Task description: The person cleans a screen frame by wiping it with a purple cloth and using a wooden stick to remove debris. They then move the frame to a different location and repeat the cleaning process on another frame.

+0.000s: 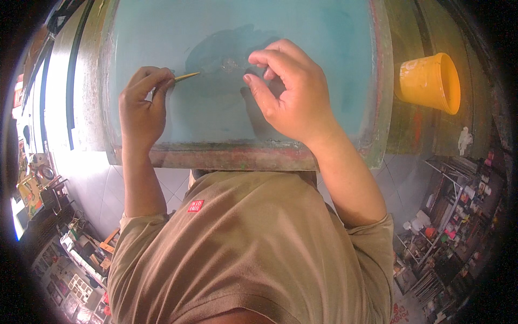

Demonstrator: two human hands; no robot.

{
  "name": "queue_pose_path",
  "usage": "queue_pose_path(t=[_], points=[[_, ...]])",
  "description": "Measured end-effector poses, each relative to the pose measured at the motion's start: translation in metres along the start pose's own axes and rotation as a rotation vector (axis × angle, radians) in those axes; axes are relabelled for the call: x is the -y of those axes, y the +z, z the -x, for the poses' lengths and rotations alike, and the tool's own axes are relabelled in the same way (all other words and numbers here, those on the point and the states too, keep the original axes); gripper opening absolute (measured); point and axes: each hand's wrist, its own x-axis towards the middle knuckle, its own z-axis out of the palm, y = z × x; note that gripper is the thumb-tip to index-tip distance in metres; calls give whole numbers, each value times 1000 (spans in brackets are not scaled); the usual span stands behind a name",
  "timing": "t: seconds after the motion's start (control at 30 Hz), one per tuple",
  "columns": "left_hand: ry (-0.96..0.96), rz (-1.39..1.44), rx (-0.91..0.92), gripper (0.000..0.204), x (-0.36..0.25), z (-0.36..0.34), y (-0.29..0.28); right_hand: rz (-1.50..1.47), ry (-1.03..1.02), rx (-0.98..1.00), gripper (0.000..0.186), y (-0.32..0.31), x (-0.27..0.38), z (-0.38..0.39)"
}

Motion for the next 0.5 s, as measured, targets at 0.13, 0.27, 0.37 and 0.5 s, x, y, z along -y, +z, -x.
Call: queue_pose_path(t=[0.13, 0.27, 0.37, 0.5], points=[[-11, -9, 7, 11, 0, -1, 2, -6, 9, -1, 22, 1, -1, 0], [21, 39, 61, 11, -6, 1, 4, 6, 17, 7, 22, 1, 1, 0], [-3, 119, 125, 11, -18, 5, 11, 29, 11, 10, 22, 0, 0, -1], [4, 141, 32, 12, -14, 1, 2, -2, 28, -10, 23, 0, -2, 1]])
